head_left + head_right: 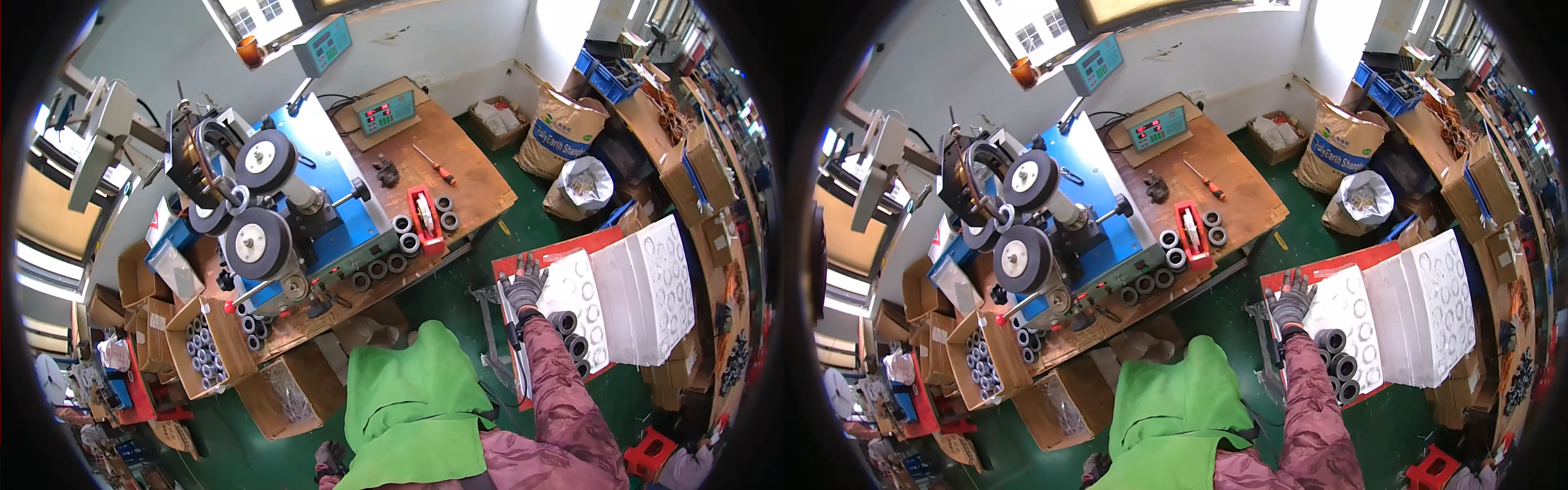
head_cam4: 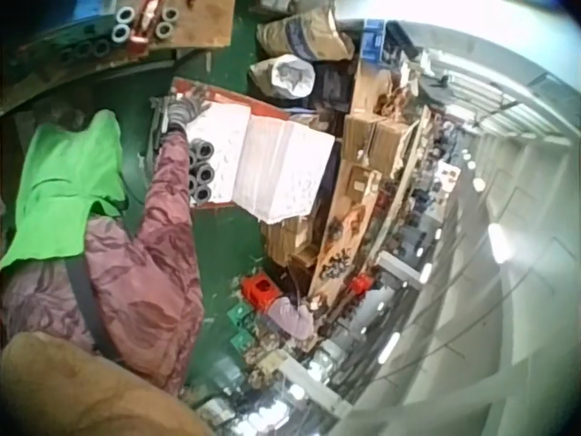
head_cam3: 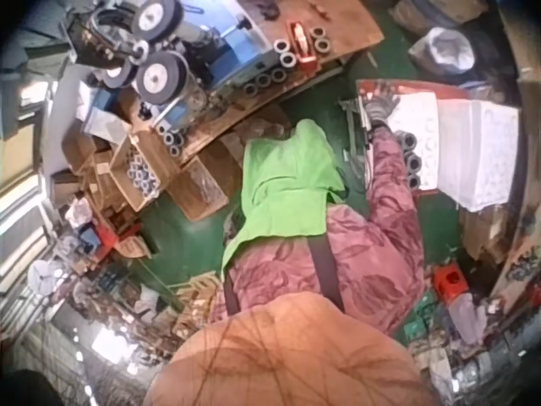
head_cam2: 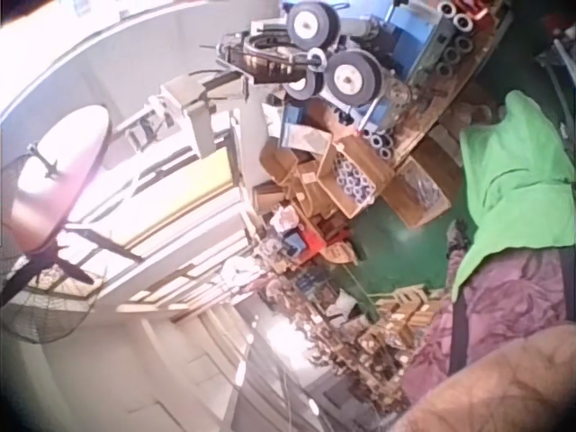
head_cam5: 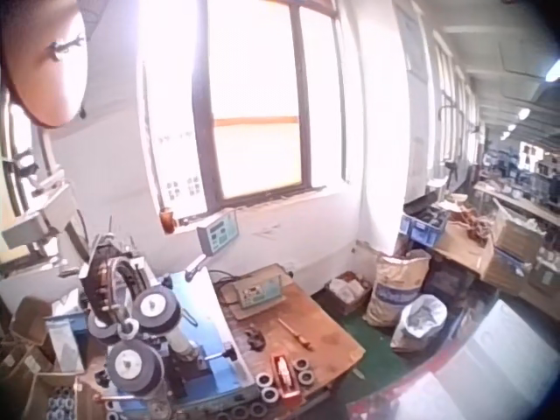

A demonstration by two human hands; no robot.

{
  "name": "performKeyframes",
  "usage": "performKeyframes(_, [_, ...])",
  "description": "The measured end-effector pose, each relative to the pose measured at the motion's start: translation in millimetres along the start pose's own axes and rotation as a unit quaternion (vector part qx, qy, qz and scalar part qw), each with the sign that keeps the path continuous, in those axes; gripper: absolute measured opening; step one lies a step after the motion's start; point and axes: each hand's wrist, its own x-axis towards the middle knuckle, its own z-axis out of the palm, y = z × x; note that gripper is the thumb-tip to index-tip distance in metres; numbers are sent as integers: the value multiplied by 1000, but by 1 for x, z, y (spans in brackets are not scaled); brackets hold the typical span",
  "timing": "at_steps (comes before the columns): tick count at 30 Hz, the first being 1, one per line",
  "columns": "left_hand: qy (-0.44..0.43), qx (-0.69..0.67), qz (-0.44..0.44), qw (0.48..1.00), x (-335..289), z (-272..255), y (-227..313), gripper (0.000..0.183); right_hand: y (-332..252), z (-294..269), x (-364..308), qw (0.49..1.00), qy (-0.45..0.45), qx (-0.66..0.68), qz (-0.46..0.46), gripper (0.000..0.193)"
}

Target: Operating a rolling machine to shape metal components and organizing them into trays.

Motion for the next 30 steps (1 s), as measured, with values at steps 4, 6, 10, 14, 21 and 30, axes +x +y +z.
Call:
performKeyframes(4, [-8, 45, 21, 999, 13, 35, 24, 22, 1, 3, 0, 1000, 25, 5, 5, 76])
performKeyframes(6, [-210, 1, 20, 977, 45, 24, 36, 12, -8, -1, -1, 1000, 18, 12, -1, 76])
performKeyframes(10, [-225, 69, 174, 956, 13, 99, 71, 12, -1, 1, 0, 1000, -4, 1, 17, 75])
performKeyframes(14, [-288, 113, 146, 939, 17, 127, 109, 13, 0, -2, -1, 1000, -6, -8, 26, 70])
performKeyframes(21, [-243, 44, 70, 966, 55, 126, 91, 11, -3, -3, 4, 1000, 11, 6, 23, 65])
performKeyframes(30, [-243, 241, 342, 875, 71, 74, 25, 7, -23, -19, 8, 1000, -8, -9, 19, 55])
